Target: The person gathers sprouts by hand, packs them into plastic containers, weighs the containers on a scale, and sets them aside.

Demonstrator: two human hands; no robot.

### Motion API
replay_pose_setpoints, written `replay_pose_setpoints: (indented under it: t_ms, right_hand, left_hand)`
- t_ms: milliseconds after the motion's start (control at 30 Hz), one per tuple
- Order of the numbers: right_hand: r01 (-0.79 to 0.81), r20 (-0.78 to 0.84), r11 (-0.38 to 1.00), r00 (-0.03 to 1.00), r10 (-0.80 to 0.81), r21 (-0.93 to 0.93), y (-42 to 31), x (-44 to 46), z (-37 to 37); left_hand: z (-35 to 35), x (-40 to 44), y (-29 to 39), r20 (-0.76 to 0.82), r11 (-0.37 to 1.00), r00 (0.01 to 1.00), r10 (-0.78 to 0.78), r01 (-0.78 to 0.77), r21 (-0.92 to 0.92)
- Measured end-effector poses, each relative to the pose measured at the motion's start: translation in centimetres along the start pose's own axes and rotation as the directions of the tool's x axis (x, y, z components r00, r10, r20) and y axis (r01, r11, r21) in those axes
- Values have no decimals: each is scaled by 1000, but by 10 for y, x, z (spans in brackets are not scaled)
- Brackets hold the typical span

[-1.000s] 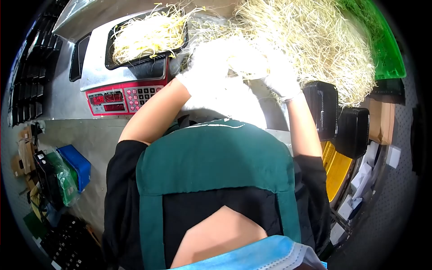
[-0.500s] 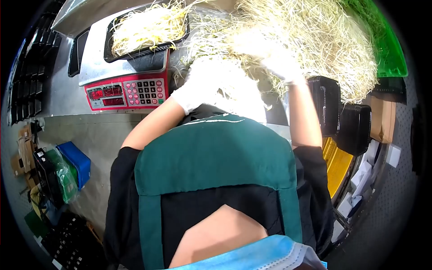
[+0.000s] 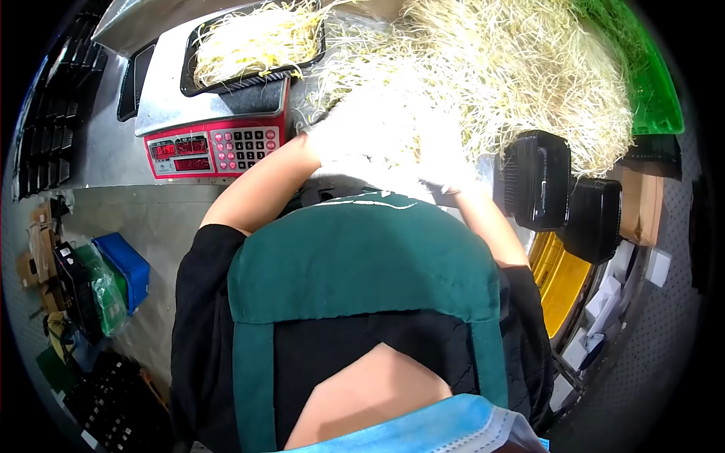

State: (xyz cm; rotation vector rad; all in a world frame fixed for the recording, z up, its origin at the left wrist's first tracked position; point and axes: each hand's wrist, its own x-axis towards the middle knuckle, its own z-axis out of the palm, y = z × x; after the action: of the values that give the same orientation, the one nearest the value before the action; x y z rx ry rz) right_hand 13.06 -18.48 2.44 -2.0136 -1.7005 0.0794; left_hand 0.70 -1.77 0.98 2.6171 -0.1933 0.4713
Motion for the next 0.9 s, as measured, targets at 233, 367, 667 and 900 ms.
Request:
replay_pose_setpoints:
  t_ms: [233,367,667,900]
  right_hand:
    - [-160,158,941,980,117,297,44,28,-9]
    - [95,-153,986,985,-73,140,29,33,-21]
    - [-144,259,898,928,268,-416,58,28,-83]
    - [-357,167,932,924,343,64,66,41,-17]
  left_hand:
    - [10,11,-18,-34,962,999,-10,1,-273]
    - [6,3,-9,-187,892,966,-177,77,-446]
    - [-22,-14,1,245,381,825,-509,472,-795]
    - [-20,-3,26,326,958,901,-287,272,92]
